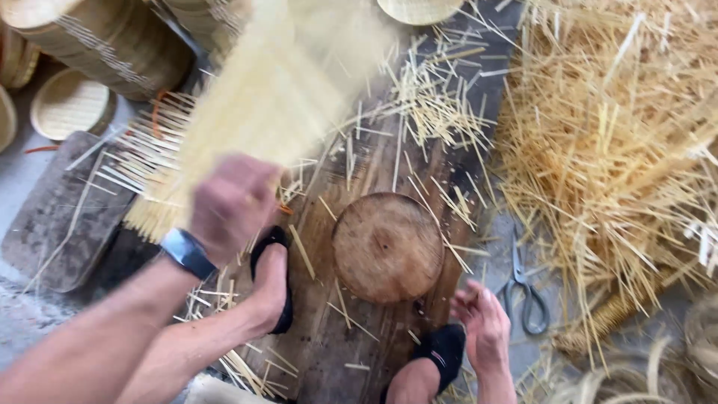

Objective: Weaving bamboo strips and using a circular frame to construct a bamboo steamer base, trimming edges with scissors.

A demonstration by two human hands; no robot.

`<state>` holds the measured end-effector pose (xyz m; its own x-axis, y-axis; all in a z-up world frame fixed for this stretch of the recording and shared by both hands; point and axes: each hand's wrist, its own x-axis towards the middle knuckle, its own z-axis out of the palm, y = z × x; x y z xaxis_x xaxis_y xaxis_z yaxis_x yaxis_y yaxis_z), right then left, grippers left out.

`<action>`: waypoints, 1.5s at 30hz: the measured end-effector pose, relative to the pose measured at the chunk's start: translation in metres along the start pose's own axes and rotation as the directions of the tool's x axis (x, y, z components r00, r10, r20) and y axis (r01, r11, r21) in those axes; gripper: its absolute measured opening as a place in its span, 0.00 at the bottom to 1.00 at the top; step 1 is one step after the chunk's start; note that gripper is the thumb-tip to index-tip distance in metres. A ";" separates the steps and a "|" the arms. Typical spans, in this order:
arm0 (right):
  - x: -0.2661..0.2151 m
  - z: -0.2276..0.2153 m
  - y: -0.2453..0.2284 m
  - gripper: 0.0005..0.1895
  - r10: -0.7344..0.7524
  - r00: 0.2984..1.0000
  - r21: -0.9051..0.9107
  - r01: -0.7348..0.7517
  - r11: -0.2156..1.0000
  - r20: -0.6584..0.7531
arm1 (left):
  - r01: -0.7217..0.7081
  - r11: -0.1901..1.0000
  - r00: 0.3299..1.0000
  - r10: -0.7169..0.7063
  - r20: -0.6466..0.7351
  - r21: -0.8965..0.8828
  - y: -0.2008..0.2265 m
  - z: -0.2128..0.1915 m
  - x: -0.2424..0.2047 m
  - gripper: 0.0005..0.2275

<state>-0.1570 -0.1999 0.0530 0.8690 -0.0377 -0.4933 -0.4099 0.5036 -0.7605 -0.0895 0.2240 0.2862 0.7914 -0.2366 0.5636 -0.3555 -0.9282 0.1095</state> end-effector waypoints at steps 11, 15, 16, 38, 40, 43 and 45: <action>0.052 -0.025 0.002 0.19 0.273 0.960 -0.005 -0.274 0.962 -0.060 | -0.184 0.906 0.639 0.405 0.654 -0.381 0.098 0.143 -0.161 0.14; 0.061 -0.005 -0.008 0.17 0.343 0.938 -0.027 -0.344 0.939 -0.049 | 0.061 0.892 0.678 0.293 0.674 -0.448 0.084 0.144 -0.138 0.27; 0.064 0.004 -0.013 0.17 0.332 0.942 -0.020 -0.333 0.943 -0.043 | 0.046 0.894 0.680 0.299 0.669 -0.446 0.073 0.156 -0.136 0.27; 0.010 0.070 0.016 0.28 -0.528 0.797 -0.953 0.284 -0.102 0.294 | 0.436 0.897 0.671 -0.377 0.639 0.071 0.053 0.199 -0.139 0.46; 0.016 0.076 0.005 0.27 -0.543 0.792 -0.956 0.278 -0.088 0.280 | 0.455 0.889 0.677 -0.381 0.630 0.049 0.060 0.192 -0.115 0.47; 0.009 0.079 0.005 0.29 -0.489 0.823 -0.957 0.238 -0.164 0.289 | 0.424 0.865 0.454 -0.459 0.764 0.267 0.084 0.164 -0.091 0.43; 0.008 0.082 0.004 0.29 -0.504 0.813 -0.955 0.215 -0.206 0.291 | 0.004 0.984 0.715 -0.127 0.688 0.178 0.094 0.164 -0.085 0.41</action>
<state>-0.1291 -0.1268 0.0806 0.9938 -0.0331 0.1057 0.0063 -0.9357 -0.3528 -0.1084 0.1100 0.1139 0.9529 -0.2483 -0.1744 -0.2582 -0.9654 -0.0360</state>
